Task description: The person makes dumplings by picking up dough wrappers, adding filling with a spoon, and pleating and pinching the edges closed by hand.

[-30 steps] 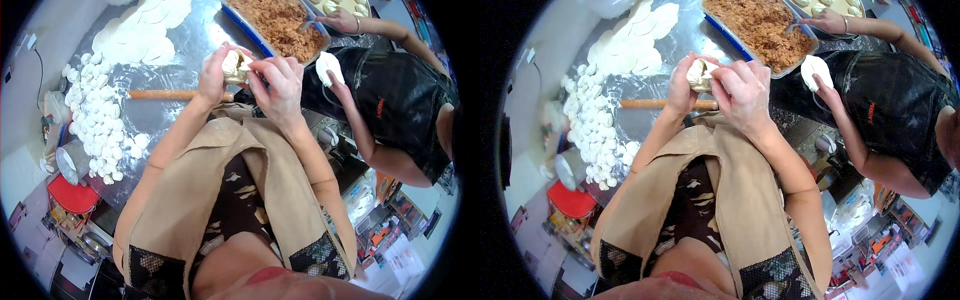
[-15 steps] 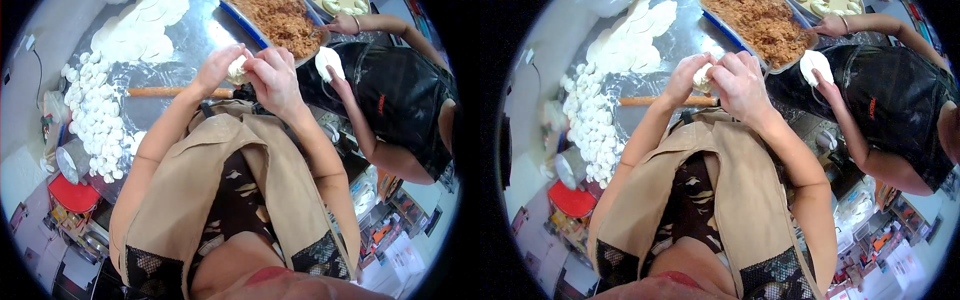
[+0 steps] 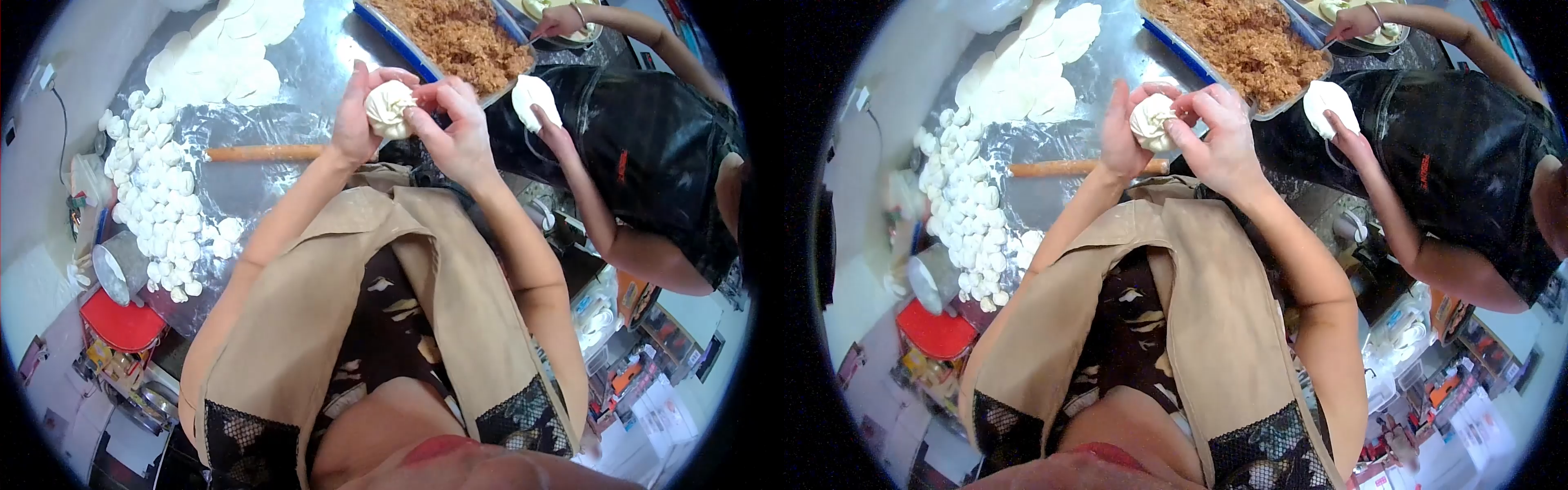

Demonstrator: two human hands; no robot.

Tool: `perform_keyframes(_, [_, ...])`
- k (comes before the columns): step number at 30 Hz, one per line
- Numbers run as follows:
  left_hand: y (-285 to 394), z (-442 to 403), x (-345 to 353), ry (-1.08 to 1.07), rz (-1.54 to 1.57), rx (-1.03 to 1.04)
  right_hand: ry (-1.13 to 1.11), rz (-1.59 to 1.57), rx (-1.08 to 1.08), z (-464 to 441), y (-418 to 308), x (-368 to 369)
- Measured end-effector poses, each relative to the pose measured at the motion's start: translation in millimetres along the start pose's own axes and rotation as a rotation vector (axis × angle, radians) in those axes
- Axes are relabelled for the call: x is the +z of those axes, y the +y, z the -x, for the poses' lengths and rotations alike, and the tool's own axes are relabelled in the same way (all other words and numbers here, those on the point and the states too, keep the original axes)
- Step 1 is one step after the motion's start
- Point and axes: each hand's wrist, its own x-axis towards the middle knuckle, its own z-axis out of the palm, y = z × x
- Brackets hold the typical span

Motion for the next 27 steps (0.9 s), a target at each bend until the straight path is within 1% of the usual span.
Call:
perform_keyframes(1, [-2, -3, 0, 0.049, -0.059, -0.005, 0.037, 0.222, -0.162, -1, -2, -1])
perform_keyframes(2, [-2, -3, -1, 0.049, -0.055, -0.001, 0.033, 0.224, -0.165, -3, -6, -4])
perform_keyframes(4, [5, -3, 4, 0.099, -0.136, -0.092, 0.01, 0.393, -0.373, -5, -12, -7])
perform_keyframes(5, [8, -2, 8, 0.146, -0.224, -0.103, -0.031, 0.388, -0.351, -5, -9, -5])
perform_keyframes(6, [9, -3, 6, 0.146, -0.226, -0.107, -0.03, 0.386, -0.347, -3, -7, -5])
perform_keyframes(8, [12, -5, 2, 0.09, -0.325, -0.164, -0.064, 0.442, -0.378, -1, -5, -7])
perform_keyframes(9, [15, -5, 2, 0.092, -0.321, -0.164, -0.068, 0.444, -0.379, -2, -8, -7])
perform_keyframes(11, [22, -5, 4, 0.018, -0.472, -0.17, 0.006, 0.535, -0.444, -5, -15, -6])
perform_keyframes(12, [24, -5, 2, 0.019, -0.471, -0.175, 0.004, 0.535, -0.439, -6, -14, -7])
perform_keyframes(14, [28, -9, -2, -0.055, -0.467, -0.337, -0.182, 0.631, -0.518, -9, -9, -11])
perform_keyframes(16, [31, -9, 2, -0.053, -0.464, -0.351, -0.197, 0.647, -0.547, -10, -11, -15])
perform_keyframes(18, [32, -11, 1, -0.002, -0.458, -0.384, -0.154, 0.643, -0.595, -14, -13, -17])
perform_keyframes(19, [34, -13, 2, 0.002, -0.456, -0.385, -0.194, 0.642, -0.611, -18, -18, -18])
perform_keyframes(20, [37, -16, 3, -0.049, -0.548, -0.364, -0.195, 0.639, -0.609, -19, -19, -18])
perform_keyframes(21, [38, -18, 4, -0.104, -0.641, -0.342, -0.291, 0.665, -0.653, -21, -18, -20])
perform_keyframes(22, [37, -19, 5, -0.107, -0.642, -0.342, -0.385, 0.693, -0.698, -24, -18, -22])
perform_keyframes(24, [33, -21, 7, -0.063, -0.623, -0.328, -0.417, 0.673, -0.696, -28, -19, -25])
perform_keyframes(25, [33, -19, 8, -0.067, -0.623, -0.326, -0.455, 0.634, -0.62, -32, -20, -28])
perform_keyframes(26, [34, -15, 10, -0.032, -0.492, -0.331, -0.491, 0.595, -0.544, -37, -22, -30])
perform_keyframes(27, [35, -15, 11, 0.002, -0.362, -0.333, -0.404, 0.398, -0.45, -40, -26, -36])
